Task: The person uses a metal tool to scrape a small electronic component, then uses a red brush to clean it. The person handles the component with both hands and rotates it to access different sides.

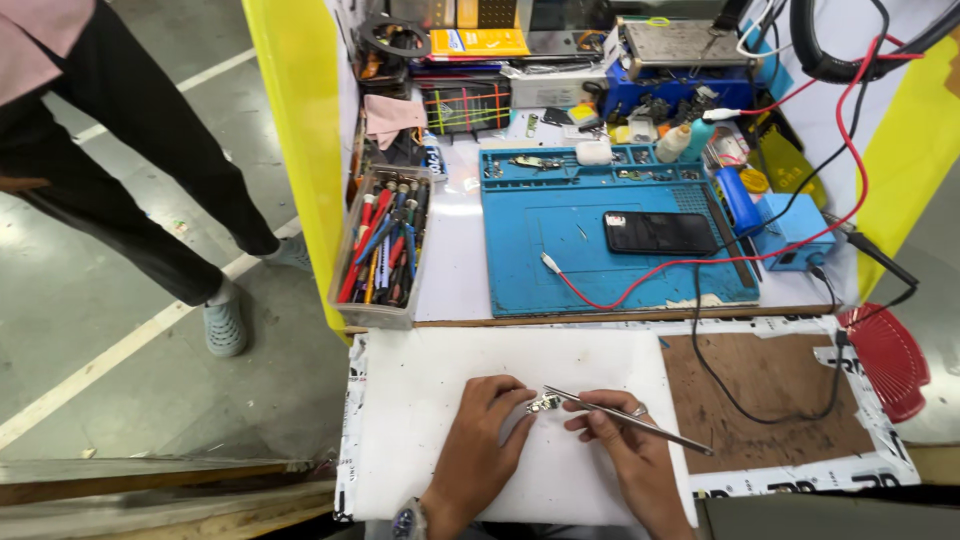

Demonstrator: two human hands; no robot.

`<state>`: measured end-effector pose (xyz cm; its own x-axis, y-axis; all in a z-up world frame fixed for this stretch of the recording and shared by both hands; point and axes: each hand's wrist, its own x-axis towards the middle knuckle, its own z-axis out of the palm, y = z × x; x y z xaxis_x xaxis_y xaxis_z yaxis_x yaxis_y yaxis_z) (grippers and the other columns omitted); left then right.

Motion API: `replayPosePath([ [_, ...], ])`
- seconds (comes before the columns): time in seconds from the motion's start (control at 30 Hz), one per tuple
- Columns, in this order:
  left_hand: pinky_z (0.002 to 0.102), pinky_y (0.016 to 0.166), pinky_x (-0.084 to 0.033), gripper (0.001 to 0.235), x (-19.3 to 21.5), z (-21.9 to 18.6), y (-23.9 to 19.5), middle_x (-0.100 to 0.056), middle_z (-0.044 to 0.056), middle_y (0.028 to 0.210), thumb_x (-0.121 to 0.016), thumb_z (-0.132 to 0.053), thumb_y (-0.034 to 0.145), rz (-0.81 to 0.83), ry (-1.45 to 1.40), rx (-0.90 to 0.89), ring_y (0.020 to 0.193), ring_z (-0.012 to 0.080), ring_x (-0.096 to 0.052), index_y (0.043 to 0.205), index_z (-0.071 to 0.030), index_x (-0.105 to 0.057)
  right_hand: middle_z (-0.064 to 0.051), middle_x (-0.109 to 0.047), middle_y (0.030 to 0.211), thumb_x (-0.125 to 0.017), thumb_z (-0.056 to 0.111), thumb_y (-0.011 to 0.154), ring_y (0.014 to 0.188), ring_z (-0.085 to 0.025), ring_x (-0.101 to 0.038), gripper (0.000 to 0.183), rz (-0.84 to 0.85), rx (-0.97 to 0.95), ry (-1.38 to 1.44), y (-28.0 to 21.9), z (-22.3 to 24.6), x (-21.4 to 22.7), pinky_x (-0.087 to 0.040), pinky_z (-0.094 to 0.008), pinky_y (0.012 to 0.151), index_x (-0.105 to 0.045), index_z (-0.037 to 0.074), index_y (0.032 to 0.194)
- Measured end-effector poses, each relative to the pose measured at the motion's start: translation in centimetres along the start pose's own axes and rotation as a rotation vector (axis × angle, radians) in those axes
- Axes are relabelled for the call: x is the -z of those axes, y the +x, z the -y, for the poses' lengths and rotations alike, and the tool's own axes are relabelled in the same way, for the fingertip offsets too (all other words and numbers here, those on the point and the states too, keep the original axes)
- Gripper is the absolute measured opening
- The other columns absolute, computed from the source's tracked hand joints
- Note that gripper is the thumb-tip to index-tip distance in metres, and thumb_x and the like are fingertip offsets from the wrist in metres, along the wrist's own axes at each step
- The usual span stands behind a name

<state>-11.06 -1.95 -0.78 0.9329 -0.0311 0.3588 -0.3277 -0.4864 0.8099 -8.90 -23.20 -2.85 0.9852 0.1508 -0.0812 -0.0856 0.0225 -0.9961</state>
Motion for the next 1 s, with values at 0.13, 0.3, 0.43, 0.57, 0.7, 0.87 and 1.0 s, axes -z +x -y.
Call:
replayPosePath([
  [0.13,0.038,0.096,-0.050,0.024,0.8,0.0,-0.1,-0.064,0.009,0.115,-0.072,-0.003,0.085,0.019,-0.040,0.149,0.113,0.0276,-0.060,0.109,-0.002,-0.070,-0.021,-0.078,0.110,-0.059,0.014,0.097,0.092,-0.025,-0.075,0.028,-0.103,-0.047,0.118,-0.9,-0.7,0.1,-0.058,-0.037,0.080,-0.063,-0.003,0.119],
  [0.3,0.038,0.092,-0.050,0.025,0.7,0.1,0.3,-0.062,0.009,0.112,-0.076,-0.005,0.082,0.066,0.005,0.110,0.109,0.0284,-0.058,0.106,-0.001,-0.071,-0.023,-0.074,0.112,-0.059,0.014,0.101,0.097,-0.026,-0.071,0.030,-0.110,0.089,-0.025,-0.6,-1.6,-0.2,-0.059,-0.037,0.085,-0.065,-0.007,0.122],
  [0.43,0.038,0.089,-0.052,0.018,0.0,0.1,0.4,-0.063,0.008,0.109,-0.076,-0.007,0.084,0.021,0.030,0.117,0.105,0.0270,-0.059,0.101,-0.002,-0.073,-0.020,-0.071,0.118,-0.054,0.013,0.101,0.103,-0.024,-0.072,0.027,-0.091,0.115,-0.012,-0.6,-1.9,-0.6,-0.059,-0.037,0.086,-0.062,-0.006,0.119],
  [0.57,0.038,0.086,-0.053,0.014,-0.1,0.2,0.4,-0.064,0.008,0.108,-0.074,-0.006,0.087,0.009,0.063,0.073,0.104,0.0269,-0.059,0.100,-0.002,-0.073,-0.021,-0.073,0.111,-0.053,0.009,0.103,0.100,-0.026,-0.074,0.023,-0.151,0.077,0.013,-0.8,-2.3,-0.4,-0.060,-0.037,0.087,-0.061,-0.006,0.119],
  [0.7,0.038,0.084,-0.054,0.011,0.0,0.1,0.3,-0.064,0.008,0.106,-0.072,-0.006,0.089,0.006,0.076,0.080,0.103,0.0264,-0.060,0.100,-0.002,-0.073,-0.022,-0.076,0.104,-0.056,0.008,0.100,0.096,-0.025,-0.074,0.027,-0.181,0.087,-0.024,-1.1,-2.9,-0.7,-0.060,-0.037,0.085,-0.058,-0.003,0.124],
  [0.87,0.038,0.084,-0.053,0.012,-0.1,0.0,0.4,-0.064,0.009,0.106,-0.073,-0.008,0.088,0.015,0.095,0.068,0.102,0.0273,-0.059,0.099,-0.003,-0.073,-0.019,-0.078,0.105,-0.059,0.005,0.098,0.097,-0.024,-0.077,0.021,-0.169,0.151,-0.010,-1.3,-3.2,-1.1,-0.060,-0.035,0.084,-0.058,-0.004,0.117],
  [1.0,0.039,0.085,-0.054,0.011,-0.1,0.1,0.3,-0.065,0.009,0.107,-0.074,-0.008,0.087,0.007,0.122,0.022,0.104,0.0280,-0.060,0.098,-0.003,-0.073,-0.018,-0.077,0.104,-0.063,0.005,0.097,0.096,-0.022,-0.077,0.019,-0.197,0.136,-0.093,-1.3,-3.0,-1.2,-0.061,-0.033,0.084,-0.061,-0.004,0.114],
])
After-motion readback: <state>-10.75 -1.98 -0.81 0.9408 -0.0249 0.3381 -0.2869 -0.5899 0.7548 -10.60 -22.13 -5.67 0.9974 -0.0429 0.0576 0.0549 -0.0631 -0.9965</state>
